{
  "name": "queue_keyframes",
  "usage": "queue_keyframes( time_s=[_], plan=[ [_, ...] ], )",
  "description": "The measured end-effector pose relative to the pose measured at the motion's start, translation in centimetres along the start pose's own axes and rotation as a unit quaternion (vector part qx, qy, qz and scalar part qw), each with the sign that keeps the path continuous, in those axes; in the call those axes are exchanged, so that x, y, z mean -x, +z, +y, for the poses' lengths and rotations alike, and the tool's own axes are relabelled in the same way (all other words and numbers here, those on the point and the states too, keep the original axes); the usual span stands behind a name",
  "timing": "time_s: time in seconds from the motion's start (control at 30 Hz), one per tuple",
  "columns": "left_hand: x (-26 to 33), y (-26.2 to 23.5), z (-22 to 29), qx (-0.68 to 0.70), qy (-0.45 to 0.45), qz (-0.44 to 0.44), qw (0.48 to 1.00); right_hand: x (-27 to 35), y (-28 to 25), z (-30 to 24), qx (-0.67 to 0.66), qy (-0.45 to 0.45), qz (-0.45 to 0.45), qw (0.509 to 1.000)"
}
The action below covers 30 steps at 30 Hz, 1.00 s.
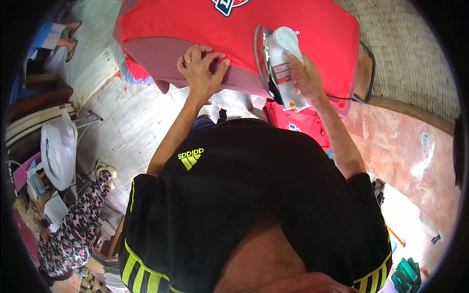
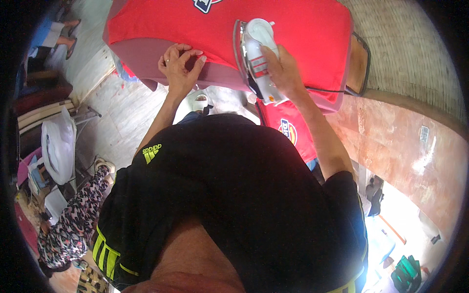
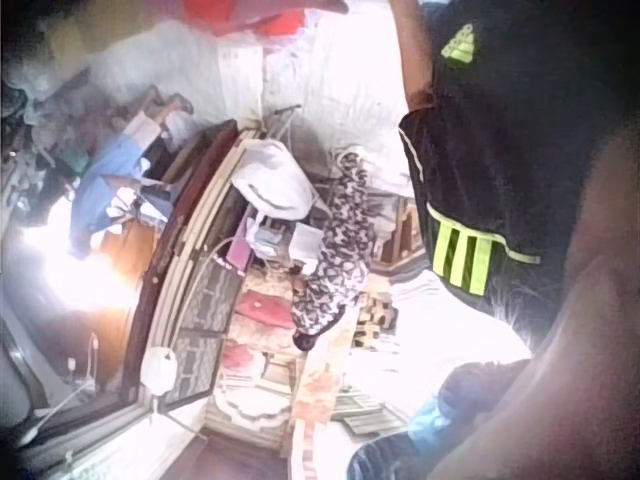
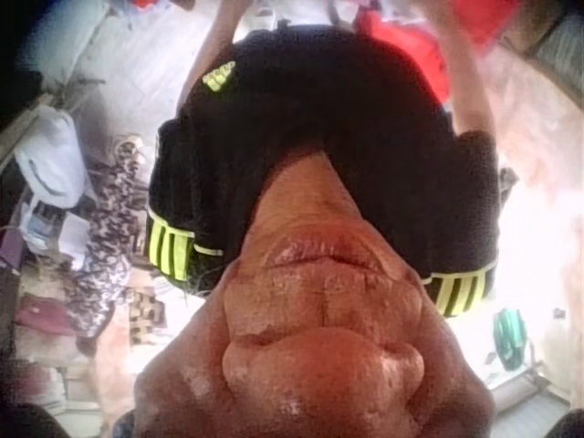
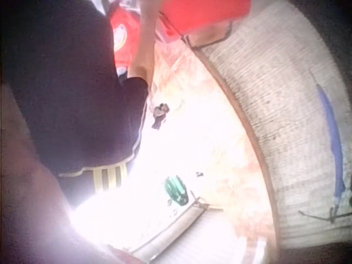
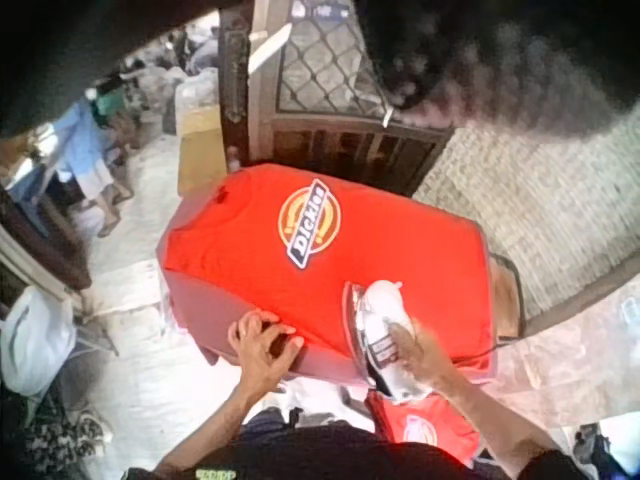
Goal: The person irons a red Dickies t-shirt on a pink ironing board. They use a white electric iron to smooth the fabric, repeatedly adjusting the shirt's position and flipping it over to iron different sections. The person also briefly handles a purple garment before returning to the red shirt.
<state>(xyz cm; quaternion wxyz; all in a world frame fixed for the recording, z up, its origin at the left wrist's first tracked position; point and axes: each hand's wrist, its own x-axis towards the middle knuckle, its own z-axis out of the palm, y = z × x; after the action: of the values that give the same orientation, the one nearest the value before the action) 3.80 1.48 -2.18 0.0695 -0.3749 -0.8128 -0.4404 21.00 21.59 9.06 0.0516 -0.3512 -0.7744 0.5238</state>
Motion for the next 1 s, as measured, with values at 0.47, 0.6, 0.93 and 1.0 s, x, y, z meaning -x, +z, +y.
queue_keyframes(
  time_s=[0.47,0.6,0.93,1.0],
  plan=[
    [-1.3,-1.3,-2.4,-0.062,0.209,-0.081,0.973,-4.2,3.8,-3.0,-0.203,0.030,0.082,0.975],
    [-1.7,-1.9,-3.7,-0.007,0.219,-0.091,0.971,-2.8,7.1,-4.3,-0.309,0.030,0.083,0.947],
    [-5.6,-2.0,-2.1,-0.054,0.150,-0.067,0.985,0.5,10.0,-4.4,-0.316,0.034,0.075,0.945],
    [-5.6,-1.4,-2.4,-0.093,0.137,-0.095,0.982,-1.9,9.2,-5.2,-0.317,0.025,0.097,0.943]
  ],
)
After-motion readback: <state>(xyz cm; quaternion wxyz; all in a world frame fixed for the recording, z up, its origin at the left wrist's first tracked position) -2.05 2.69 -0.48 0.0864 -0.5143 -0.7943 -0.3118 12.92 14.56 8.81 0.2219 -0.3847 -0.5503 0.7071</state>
